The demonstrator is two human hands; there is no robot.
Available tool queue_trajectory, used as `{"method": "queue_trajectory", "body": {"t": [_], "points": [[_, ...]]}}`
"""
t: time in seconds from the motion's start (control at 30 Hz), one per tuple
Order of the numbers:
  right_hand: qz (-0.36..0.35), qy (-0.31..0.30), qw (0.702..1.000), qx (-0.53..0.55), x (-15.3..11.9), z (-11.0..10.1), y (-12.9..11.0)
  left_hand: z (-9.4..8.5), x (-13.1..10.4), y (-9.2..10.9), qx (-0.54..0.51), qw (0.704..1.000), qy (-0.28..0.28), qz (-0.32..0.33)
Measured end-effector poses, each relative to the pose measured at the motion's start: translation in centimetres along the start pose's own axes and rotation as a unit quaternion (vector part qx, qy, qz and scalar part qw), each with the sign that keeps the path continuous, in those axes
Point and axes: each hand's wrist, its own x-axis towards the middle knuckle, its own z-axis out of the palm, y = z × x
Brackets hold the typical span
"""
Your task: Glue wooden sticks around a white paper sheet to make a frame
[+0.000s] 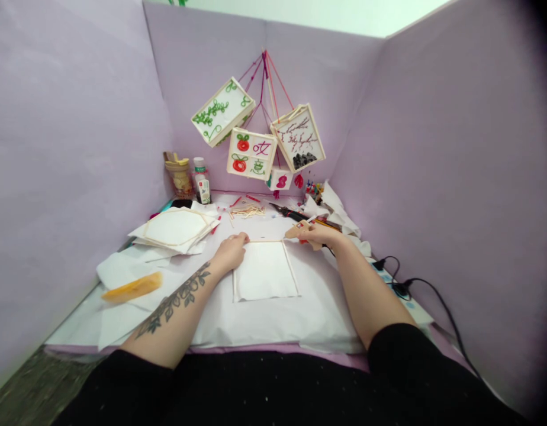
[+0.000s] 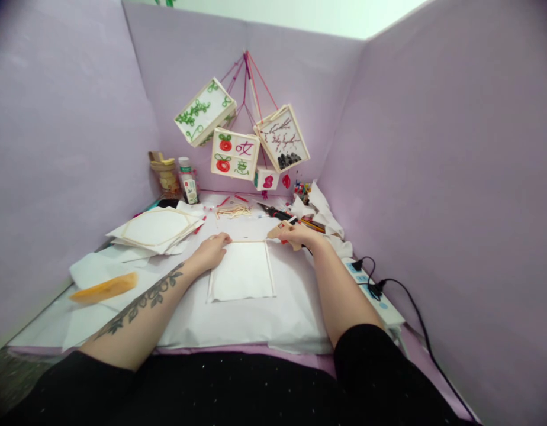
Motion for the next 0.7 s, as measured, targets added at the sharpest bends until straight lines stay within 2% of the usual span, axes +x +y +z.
{"method": "queue_trajectory", "body": {"t": [0.17, 0.7], "points": [[0.015, -0.021, 1.000, -0.007, 0.38, -0.09, 0.39, 0.02, 0.00, -0.02, -0.003, 1.000, 0.001, 0.001], [0.017, -0.024, 1.000, 0.001, -0.36, -0.37, -0.09, -0.22, -0.18, 0.00, -0.016, 1.000, 0.008, 0.014]]}}
